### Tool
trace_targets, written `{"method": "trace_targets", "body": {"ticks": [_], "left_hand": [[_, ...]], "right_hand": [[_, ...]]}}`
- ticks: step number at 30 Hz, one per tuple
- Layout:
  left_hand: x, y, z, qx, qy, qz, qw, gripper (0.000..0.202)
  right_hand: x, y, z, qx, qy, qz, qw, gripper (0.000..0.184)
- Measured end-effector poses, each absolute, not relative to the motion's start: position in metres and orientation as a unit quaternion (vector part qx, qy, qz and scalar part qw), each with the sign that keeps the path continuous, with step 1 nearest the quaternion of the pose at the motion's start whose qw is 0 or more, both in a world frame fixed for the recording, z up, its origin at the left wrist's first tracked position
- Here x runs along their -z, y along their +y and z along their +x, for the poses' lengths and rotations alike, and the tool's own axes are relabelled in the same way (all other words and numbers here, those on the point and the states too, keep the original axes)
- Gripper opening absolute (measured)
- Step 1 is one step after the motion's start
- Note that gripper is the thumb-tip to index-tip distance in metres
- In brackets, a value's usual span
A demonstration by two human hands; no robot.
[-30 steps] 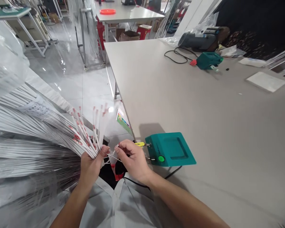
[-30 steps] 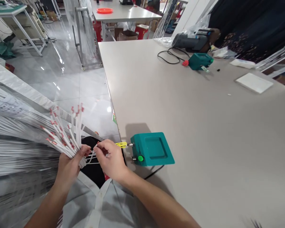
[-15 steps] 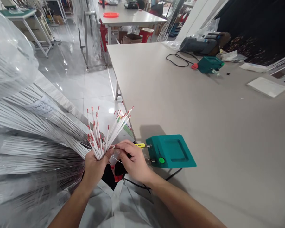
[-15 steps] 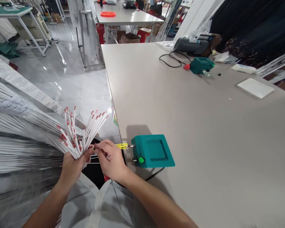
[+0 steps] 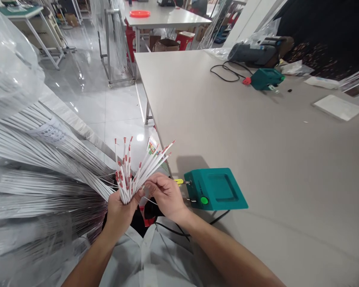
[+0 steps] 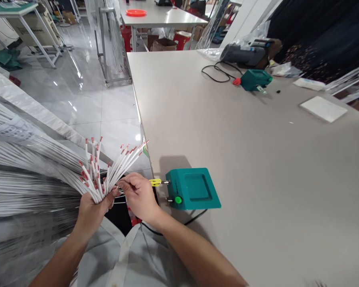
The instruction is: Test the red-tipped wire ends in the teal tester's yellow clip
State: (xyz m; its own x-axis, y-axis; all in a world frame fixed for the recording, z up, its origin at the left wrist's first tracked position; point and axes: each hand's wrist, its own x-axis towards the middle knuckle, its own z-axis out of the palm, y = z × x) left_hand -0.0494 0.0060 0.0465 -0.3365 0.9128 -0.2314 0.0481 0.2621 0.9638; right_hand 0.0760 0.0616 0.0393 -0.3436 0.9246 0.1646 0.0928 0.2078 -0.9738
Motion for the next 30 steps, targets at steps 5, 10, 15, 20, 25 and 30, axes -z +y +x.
{"method": "trace_targets", "body": {"ticks": [5, 10, 15, 20, 25, 30], "left_hand": [[-0.044, 0.003, -0.056, -0.476, 0.656, 0.357, 0.464, 0.022], [-0.044, 0.002, -0.062, -0.466, 0.645, 0.383, 0.469, 0.025], [-0.044, 0.000, -0.068, -0.439, 0.630, 0.394, 0.505, 0.024], [-0.044, -0.003, -0.077, -0.434, 0.574, 0.410, 0.560, 0.019], [-0.038, -0.005, -0.081, -0.514, 0.532, 0.314, 0.595, 0.013], [-0.041, 0.000, -0.076, -0.578, 0.517, 0.230, 0.588, 0.019]], "right_hand": [[-0.040, 0.062, 0.078, -0.471, -0.683, -0.391, 0.399, 0.021], [-0.047, 0.064, 0.087, -0.446, -0.695, -0.385, 0.412, 0.012], [-0.057, 0.072, 0.090, -0.531, -0.698, -0.317, 0.360, 0.016], [-0.059, 0.081, 0.088, -0.640, -0.684, -0.200, 0.287, 0.010], [-0.048, 0.068, 0.074, -0.731, -0.539, -0.237, 0.345, 0.012], [-0.037, 0.051, 0.051, -0.818, -0.348, -0.259, 0.378, 0.017]]}}
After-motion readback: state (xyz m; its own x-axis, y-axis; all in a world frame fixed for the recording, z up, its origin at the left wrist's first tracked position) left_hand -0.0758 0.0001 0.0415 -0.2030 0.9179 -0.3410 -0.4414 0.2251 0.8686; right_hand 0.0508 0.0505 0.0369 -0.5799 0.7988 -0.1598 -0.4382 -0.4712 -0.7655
